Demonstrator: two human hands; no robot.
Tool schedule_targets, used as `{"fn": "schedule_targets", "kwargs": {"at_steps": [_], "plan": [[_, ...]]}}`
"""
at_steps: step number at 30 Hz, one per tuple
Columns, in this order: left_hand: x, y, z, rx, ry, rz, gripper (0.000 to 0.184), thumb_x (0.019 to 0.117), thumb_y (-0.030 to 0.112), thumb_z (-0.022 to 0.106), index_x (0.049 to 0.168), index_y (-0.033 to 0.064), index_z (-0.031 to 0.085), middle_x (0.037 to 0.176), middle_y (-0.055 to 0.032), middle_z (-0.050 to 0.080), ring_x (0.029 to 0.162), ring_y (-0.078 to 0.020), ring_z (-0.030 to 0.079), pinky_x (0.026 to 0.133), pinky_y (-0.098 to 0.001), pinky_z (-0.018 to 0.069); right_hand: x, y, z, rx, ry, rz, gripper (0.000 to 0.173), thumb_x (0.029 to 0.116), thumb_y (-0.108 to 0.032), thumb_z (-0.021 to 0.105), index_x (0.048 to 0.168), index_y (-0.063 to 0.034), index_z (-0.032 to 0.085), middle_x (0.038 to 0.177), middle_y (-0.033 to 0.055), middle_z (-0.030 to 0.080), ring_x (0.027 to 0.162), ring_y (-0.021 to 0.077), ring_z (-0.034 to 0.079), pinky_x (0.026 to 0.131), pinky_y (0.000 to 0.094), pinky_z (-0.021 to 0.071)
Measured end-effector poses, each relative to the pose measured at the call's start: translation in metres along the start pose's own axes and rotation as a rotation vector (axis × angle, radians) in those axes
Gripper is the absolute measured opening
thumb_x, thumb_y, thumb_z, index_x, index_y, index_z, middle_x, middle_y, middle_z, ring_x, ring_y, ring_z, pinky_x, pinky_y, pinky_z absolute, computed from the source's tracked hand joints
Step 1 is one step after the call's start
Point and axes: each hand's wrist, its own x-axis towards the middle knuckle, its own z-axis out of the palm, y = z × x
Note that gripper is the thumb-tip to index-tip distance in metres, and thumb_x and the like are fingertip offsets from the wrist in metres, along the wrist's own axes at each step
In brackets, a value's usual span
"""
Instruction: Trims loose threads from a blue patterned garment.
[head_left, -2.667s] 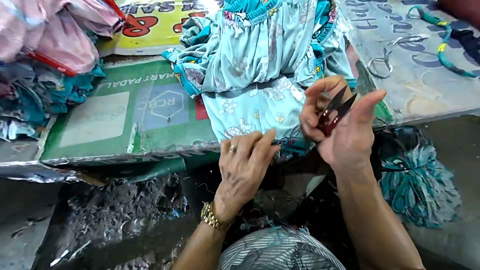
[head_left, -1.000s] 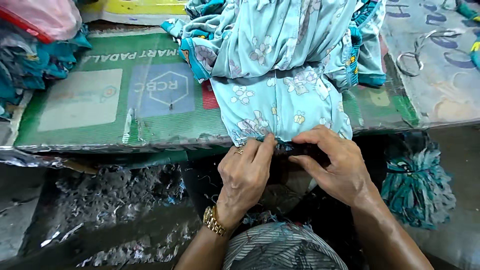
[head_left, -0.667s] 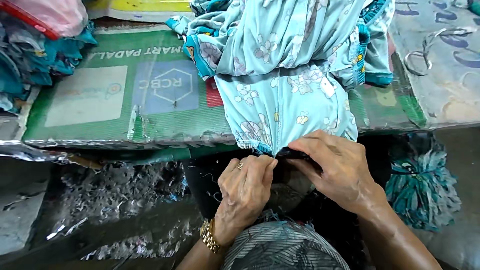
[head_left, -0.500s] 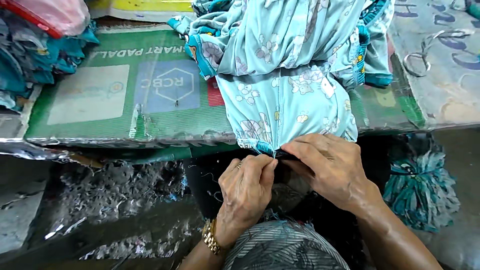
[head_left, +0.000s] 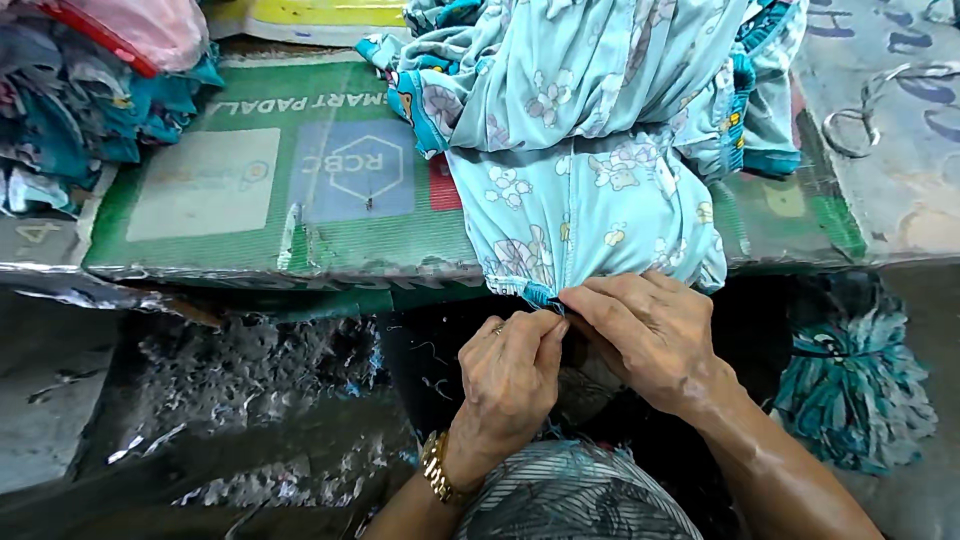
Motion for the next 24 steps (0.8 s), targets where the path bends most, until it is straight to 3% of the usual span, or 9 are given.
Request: {"fn": "schedule_targets", "kwargs": {"at_steps": [20,22,24], "plan": [[-0.001,0.003,-0.001,-0.095,-0.021,-0.043,0.019,0.1049,0.017,0.055,0.095,0.0038,0.064,0.073,-0.0037,0.067,0.066,-0.0056,0.063,0.064,-0.0179,0.0512,-0.006,-0.001,0.006,-0.024,0.052,-0.040,0.013,0.0995,-0.010,0.063,0.108,-0.0062,0.072,0.094,0.0115,0.073,0.070,0.0206,0.061,0.060,0.0321,0.0441],[-0.003,0.007,-0.005,-0.116,-0.046,-0.029,0.020,0.1052,0.018,0.055,0.094,0.0043,0.065,0.073,-0.0033,0.067,0.066,-0.0060,0.063,0.064,-0.0184,0.0509,-0.007,-0.004,0.004,-0.009,-0.021,-0.020,0.014,0.1006,-0.010,0.060,0.107,-0.0065,0.072,0.092,0.0114,0.073,0.070,0.0218,0.063,0.058,0.0330,0.0445],[-0.005,0.009,-0.019,-0.156,-0.099,0.023,0.026,0.1063,0.020,0.051,0.089,0.0062,0.064,0.073,-0.0032,0.066,0.066,-0.0080,0.062,0.064,-0.0214,0.0501,-0.008,-0.010,-0.009,0.026,-0.229,0.026,0.016,0.1034,-0.016,0.057,0.105,-0.0081,0.071,0.087,0.0098,0.070,0.069,0.0239,0.065,0.054,0.0353,0.0480]]}}
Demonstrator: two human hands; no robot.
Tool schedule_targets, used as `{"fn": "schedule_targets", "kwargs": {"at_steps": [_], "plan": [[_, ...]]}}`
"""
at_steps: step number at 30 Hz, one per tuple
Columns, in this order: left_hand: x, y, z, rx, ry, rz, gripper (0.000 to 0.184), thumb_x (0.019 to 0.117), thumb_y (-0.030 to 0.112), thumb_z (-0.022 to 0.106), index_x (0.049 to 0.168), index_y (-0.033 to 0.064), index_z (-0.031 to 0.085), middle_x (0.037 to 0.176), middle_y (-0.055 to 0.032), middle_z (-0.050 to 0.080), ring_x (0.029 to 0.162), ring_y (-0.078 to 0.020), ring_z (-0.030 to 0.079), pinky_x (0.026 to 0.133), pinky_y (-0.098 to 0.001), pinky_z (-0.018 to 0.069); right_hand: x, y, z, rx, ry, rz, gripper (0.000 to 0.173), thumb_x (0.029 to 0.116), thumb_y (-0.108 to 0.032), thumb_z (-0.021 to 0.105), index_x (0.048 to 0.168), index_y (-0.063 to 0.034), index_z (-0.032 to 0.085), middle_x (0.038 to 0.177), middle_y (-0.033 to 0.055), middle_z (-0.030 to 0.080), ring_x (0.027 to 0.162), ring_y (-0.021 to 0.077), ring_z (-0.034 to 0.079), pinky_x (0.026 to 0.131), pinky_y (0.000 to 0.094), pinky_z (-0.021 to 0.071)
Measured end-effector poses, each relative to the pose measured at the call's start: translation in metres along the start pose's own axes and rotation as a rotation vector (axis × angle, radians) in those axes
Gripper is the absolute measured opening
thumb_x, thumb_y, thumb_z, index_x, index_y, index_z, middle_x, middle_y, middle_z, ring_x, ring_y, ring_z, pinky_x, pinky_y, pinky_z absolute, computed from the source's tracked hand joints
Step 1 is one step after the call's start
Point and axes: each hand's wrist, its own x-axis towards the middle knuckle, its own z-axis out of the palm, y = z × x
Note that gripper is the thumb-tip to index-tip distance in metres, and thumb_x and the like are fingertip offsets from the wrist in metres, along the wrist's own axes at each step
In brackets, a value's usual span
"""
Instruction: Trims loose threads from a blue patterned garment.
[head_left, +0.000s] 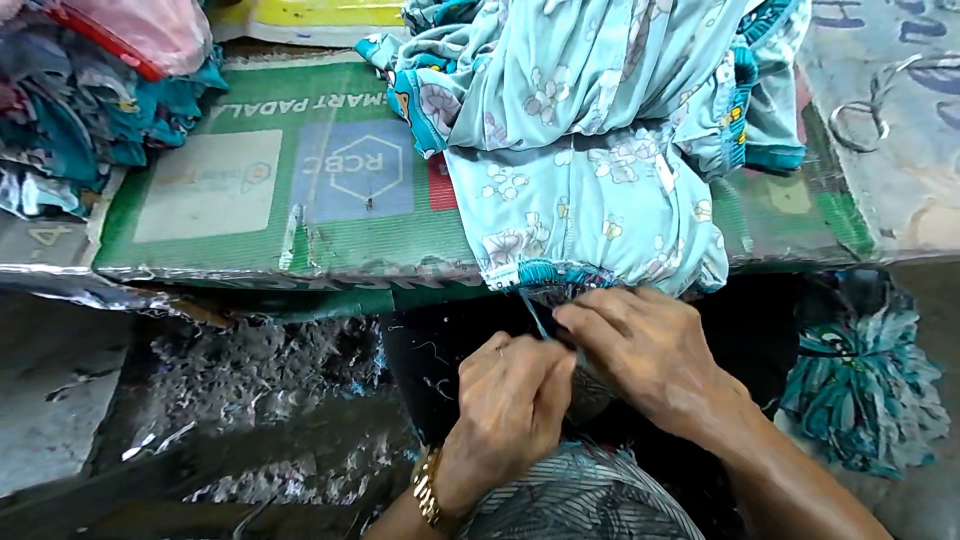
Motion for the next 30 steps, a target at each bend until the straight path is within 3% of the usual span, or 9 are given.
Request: {"fn": "schedule_targets", "kwargs": {"at_steps": [2,6,9,12,14,17,21,26,30], "plan": [[-0.004,0.001,-0.016,-0.041,-0.075,0.047,0.035,0.1077,0.026,0.043,0.088,0.0078,0.066,0.074,-0.0028,0.066,0.069,-0.0101,0.061,0.067,-0.0244,0.0476,-0.007,-0.001,-0.019,0.064,-0.193,0.024,0.018,0.1033,-0.025,0.056,0.103,-0.0104,0.067,0.083,0.0073,0.065,0.065,0.0238,0.063,0.050,0.0362,0.0477],[-0.005,-0.008,-0.012,-0.081,-0.160,-0.061,0.025,0.1044,0.026,0.054,0.097,0.0083,0.069,0.087,-0.0025,0.070,0.082,-0.0071,0.065,0.076,-0.0221,0.0529,-0.013,0.019,-0.045,-0.006,0.009,0.161,0.030,0.0980,-0.036,0.066,0.116,-0.0126,0.069,0.083,0.0077,0.065,0.064,0.0213,0.061,0.050,0.0344,0.0452],[0.003,0.005,0.009,-0.386,-0.214,-0.258,0.020,0.1049,0.019,0.056,0.108,0.0016,0.066,0.100,-0.0047,0.070,0.092,-0.0058,0.067,0.081,-0.0212,0.0575,-0.012,0.039,-0.037,-0.084,0.050,0.206,0.021,0.0913,-0.019,0.068,0.107,-0.0046,0.070,0.086,0.0116,0.065,0.062,0.0242,0.061,0.047,0.0362,0.0440],[0.017,0.020,0.029,-0.911,-0.210,-0.649,0.022,0.1053,0.015,0.054,0.119,-0.0018,0.059,0.106,-0.0085,0.074,0.092,-0.0155,0.074,0.079,-0.0308,0.0620,-0.017,0.044,-0.037,0.159,0.125,0.239,0.011,0.0905,-0.015,0.071,0.097,-0.0057,0.070,0.085,0.0035,0.065,0.070,0.0077,0.059,0.058,0.0206,0.0472],[0.024,0.021,0.038,-1.096,-0.173,-0.773,0.028,0.1064,0.021,0.054,0.121,-0.0018,0.059,0.106,-0.0137,0.075,0.093,-0.0214,0.075,0.079,-0.0341,0.0621,-0.019,0.044,-0.042,0.352,0.166,0.248,0.010,0.0912,-0.014,0.073,0.096,-0.0060,0.069,0.086,-0.0010,0.062,0.075,-0.0017,0.057,0.066,0.0104,0.0487],[0.033,0.030,0.046,-1.209,-0.010,-0.772,0.030,0.1022,0.035,0.061,0.112,0.0059,0.063,0.099,-0.0115,0.074,0.087,-0.0204,0.075,0.076,-0.0349,0.0637,-0.022,0.045,-0.054,0.476,0.157,0.232,0.010,0.0919,-0.014,0.074,0.093,-0.0071,0.066,0.085,-0.0027,0.060,0.076,-0.0052,0.056,0.066,0.0066,0.0470],[0.050,0.037,0.053,-1.302,0.306,-0.817,0.010,0.0943,0.015,0.072,0.101,0.0071,0.071,0.096,-0.0116,0.073,0.085,-0.0208,0.075,0.080,-0.0402,0.0638,-0.023,0.051,-0.055,0.467,0.118,0.212,0.011,0.0950,-0.017,0.071,0.093,-0.0067,0.068,0.086,-0.0019,0.062,0.077,-0.0038,0.057,0.067,0.0082,0.0476],[0.050,0.035,0.055,-1.193,0.277,-0.644,0.015,0.0962,0.015,0.070,0.108,0.0087,0.075,0.102,-0.0062,0.076,0.096,-0.0139,0.073,0.089,-0.0344,0.0607,-0.007,0.045,-0.053,0.471,0.314,0.257,0.027,0.0948,-0.030,0.075,0.106,-0.0066,0.066,0.097,-0.0030,0.058,0.078,-0.0068,0.051,0.066,0.0052,0.0425],[0.047,0.031,0.060,-1.167,0.228,-0.625,0.012,0.0960,0.011,0.069,0.105,0.0059,0.074,0.099,-0.0059,0.076,0.092,-0.0121,0.074,0.088,-0.0323,0.0608,0.012,0.035,-0.039,0.379,0.372,0.183,0.013,0.0932,-0.015,0.075,0.098,-0.0038,0.070,0.093,0.0043,0.064,0.078,0.0009,0.059,0.066,0.0109,0.0486]]}}
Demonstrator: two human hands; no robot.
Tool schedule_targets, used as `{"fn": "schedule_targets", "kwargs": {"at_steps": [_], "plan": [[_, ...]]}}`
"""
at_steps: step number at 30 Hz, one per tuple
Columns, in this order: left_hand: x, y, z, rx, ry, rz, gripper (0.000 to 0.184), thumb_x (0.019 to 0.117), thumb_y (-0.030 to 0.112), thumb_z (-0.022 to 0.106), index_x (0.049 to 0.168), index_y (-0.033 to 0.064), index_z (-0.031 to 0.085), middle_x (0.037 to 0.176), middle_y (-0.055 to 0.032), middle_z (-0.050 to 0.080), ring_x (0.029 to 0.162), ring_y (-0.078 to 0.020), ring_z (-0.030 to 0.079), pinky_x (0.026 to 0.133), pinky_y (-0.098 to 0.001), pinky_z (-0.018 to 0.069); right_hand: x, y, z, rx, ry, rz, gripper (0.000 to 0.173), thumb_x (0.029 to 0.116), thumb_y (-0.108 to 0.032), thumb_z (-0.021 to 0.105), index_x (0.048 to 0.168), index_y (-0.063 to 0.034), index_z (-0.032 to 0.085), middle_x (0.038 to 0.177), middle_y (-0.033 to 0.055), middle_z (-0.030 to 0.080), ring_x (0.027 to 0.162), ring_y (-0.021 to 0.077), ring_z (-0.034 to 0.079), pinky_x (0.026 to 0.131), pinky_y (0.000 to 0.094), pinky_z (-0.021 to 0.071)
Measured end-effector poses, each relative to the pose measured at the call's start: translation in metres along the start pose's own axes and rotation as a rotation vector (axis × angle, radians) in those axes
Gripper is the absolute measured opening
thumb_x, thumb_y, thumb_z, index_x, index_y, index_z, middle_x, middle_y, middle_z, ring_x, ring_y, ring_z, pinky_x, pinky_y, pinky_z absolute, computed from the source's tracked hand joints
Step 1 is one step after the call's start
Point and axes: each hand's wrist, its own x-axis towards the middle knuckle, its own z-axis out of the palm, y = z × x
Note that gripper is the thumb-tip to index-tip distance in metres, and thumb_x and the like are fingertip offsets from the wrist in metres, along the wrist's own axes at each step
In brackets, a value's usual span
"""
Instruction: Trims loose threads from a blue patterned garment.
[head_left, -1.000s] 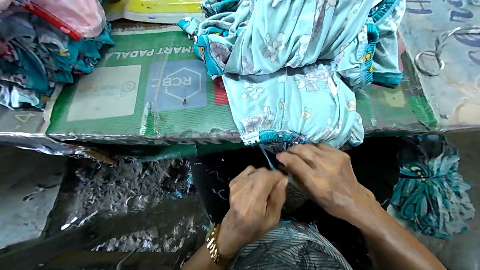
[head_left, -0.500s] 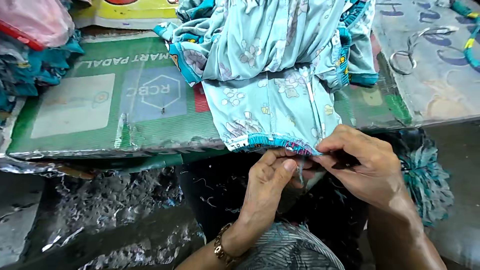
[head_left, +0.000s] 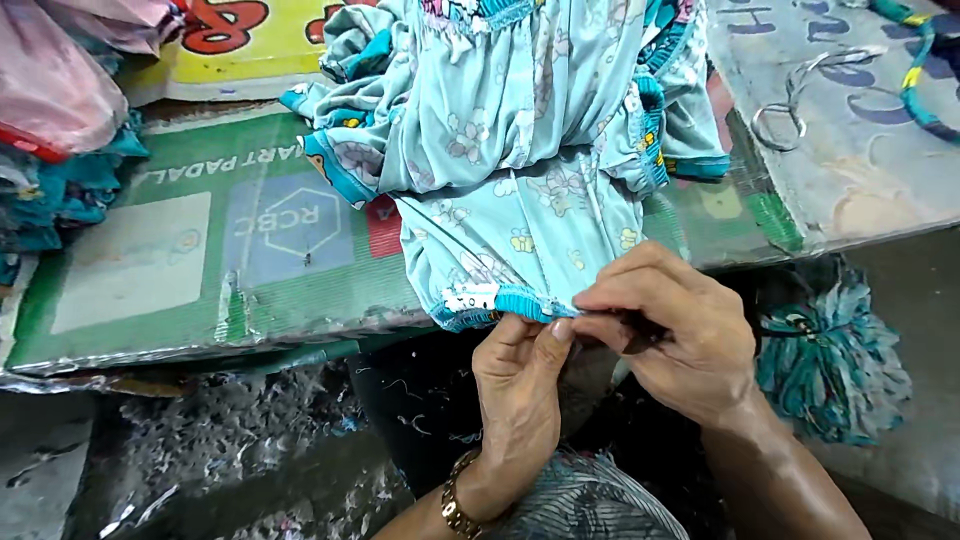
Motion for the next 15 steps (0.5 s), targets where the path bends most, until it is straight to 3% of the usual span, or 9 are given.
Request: {"fn": "schedule_targets", "kwargs": {"at_steps": [3,6,9,13,15], "plan": [[0.000,0.003,0.000,-0.014,-0.005,-0.019,0.010,0.0960,0.010,0.069,0.102,0.0037,0.074,0.097,-0.0072,0.076,0.091,-0.0121,0.074,0.087,-0.0311,0.0608,-0.002,-0.003,0.003,-0.139,0.055,-0.069,0.010,0.0992,-0.012,0.066,0.092,-0.0045,0.065,0.088,0.0065,0.066,0.079,0.0061,0.063,0.067,0.0158,0.0492],[0.000,0.006,-0.001,-0.056,-0.007,-0.032,0.012,0.0955,0.010,0.070,0.103,0.0022,0.074,0.099,-0.0094,0.076,0.093,-0.0134,0.074,0.088,-0.0312,0.0607,-0.012,-0.005,-0.004,-0.035,0.095,-0.018,0.016,0.1051,-0.019,0.059,0.095,-0.0072,0.059,0.088,0.0014,0.062,0.083,0.0011,0.062,0.074,0.0125,0.0508],[0.001,0.003,0.001,-0.087,-0.005,-0.045,0.011,0.0943,0.008,0.071,0.102,0.0020,0.074,0.099,-0.0101,0.077,0.094,-0.0137,0.074,0.089,-0.0311,0.0606,-0.021,-0.005,-0.012,0.050,0.079,0.019,0.021,0.1073,-0.024,0.055,0.094,-0.0073,0.057,0.086,0.0004,0.060,0.082,-0.0003,0.060,0.073,0.0121,0.0500],[0.000,-0.002,0.000,-0.096,0.007,-0.067,0.009,0.0945,0.008,0.071,0.100,0.0017,0.074,0.095,-0.0101,0.076,0.089,-0.0136,0.075,0.084,-0.0310,0.0620,-0.028,-0.005,-0.001,-0.120,0.033,0.016,0.018,0.1030,-0.024,0.064,0.101,-0.0069,0.060,0.090,0.0040,0.063,0.081,0.0042,0.060,0.072,0.0142,0.0487],[-0.002,-0.005,-0.004,-0.064,0.014,-0.075,0.007,0.0942,0.009,0.071,0.098,0.0033,0.075,0.092,-0.0081,0.076,0.084,-0.0115,0.074,0.081,-0.0297,0.0617,-0.031,-0.003,0.008,-0.236,0.031,-0.013,0.011,0.1002,-0.017,0.067,0.103,-0.0069,0.064,0.092,0.0067,0.067,0.082,0.0091,0.064,0.070,0.0179,0.0509]]}}
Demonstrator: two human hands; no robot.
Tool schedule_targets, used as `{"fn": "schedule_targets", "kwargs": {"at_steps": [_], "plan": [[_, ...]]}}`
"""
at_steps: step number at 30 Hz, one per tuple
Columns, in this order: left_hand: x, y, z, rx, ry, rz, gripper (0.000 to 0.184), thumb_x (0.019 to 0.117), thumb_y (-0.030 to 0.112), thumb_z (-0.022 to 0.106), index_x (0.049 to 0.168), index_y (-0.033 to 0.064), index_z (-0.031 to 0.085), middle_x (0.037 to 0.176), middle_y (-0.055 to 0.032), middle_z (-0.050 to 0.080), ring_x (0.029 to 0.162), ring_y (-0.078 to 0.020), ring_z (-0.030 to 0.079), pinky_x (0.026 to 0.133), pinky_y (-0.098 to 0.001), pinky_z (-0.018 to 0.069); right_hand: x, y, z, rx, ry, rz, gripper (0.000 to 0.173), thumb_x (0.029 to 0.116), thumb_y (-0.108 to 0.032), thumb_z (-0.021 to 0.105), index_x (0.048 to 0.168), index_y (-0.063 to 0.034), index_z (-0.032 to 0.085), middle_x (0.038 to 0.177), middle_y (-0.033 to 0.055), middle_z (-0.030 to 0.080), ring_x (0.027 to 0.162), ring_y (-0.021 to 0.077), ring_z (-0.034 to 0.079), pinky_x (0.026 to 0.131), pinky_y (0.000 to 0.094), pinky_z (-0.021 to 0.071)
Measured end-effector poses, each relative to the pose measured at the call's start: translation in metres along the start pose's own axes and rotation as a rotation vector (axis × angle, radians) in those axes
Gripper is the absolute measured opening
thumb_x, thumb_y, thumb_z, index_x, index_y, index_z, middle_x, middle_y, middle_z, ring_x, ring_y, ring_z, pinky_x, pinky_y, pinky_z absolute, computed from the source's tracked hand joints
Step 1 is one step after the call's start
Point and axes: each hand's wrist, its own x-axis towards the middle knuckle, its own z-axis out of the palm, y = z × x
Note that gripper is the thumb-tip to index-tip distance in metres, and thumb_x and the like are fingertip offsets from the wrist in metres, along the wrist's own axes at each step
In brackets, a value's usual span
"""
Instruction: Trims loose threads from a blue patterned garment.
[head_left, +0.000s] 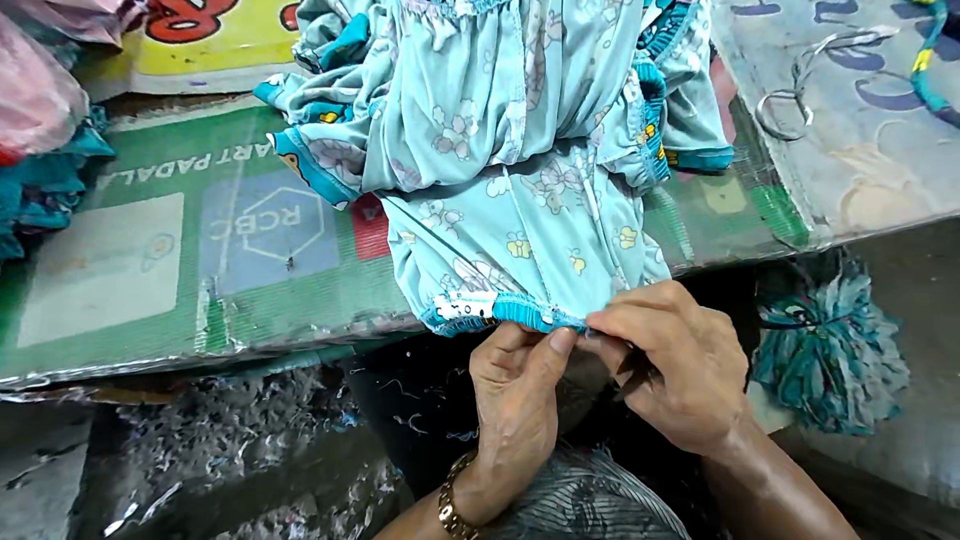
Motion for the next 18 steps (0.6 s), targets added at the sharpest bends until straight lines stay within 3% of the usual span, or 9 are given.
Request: {"fn": "schedule_targets", "kwargs": {"at_steps": [5,11,15,18], "plan": [[-0.014,-0.002,-0.018,0.143,0.035,-0.010,0.007,0.0957,0.008,0.069,0.097,0.0042,0.075,0.092,-0.0059,0.076,0.084,-0.0097,0.073,0.080,-0.0274,0.0605,-0.017,-0.002,0.015,-0.110,0.009,-0.029,0.009,0.1017,-0.014,0.061,0.096,-0.0072,0.063,0.084,0.0080,0.068,0.071,0.0126,0.063,0.061,0.0221,0.0466],[-0.022,0.000,-0.031,0.262,-0.090,-0.031,0.019,0.1037,0.019,0.059,0.105,0.0046,0.072,0.098,-0.0028,0.074,0.091,-0.0099,0.071,0.087,-0.0289,0.0599,-0.032,-0.004,0.017,-0.109,-0.015,-0.012,0.009,0.1040,-0.015,0.056,0.100,-0.0081,0.061,0.086,0.0083,0.067,0.073,0.0147,0.062,0.063,0.0241,0.0474],[-0.013,0.014,-0.026,0.370,-0.142,-0.183,0.021,0.1022,0.019,0.062,0.091,0.0068,0.074,0.084,0.0030,0.072,0.079,-0.0029,0.068,0.078,-0.0215,0.0582,-0.032,-0.005,0.014,-0.195,-0.001,-0.100,0.009,0.1031,-0.016,0.057,0.105,-0.0080,0.062,0.087,0.0081,0.062,0.071,0.0176,0.057,0.064,0.0272,0.0456],[-0.011,0.019,-0.024,0.255,-0.130,-0.362,0.024,0.1021,0.021,0.062,0.091,0.0049,0.076,0.083,-0.0013,0.073,0.079,-0.0054,0.070,0.077,-0.0228,0.0590,-0.031,-0.004,0.011,-0.220,-0.021,-0.172,0.014,0.1041,-0.016,0.054,0.104,-0.0062,0.065,0.083,0.0082,0.060,0.067,0.0192,0.052,0.060,0.0296,0.0427]]}}
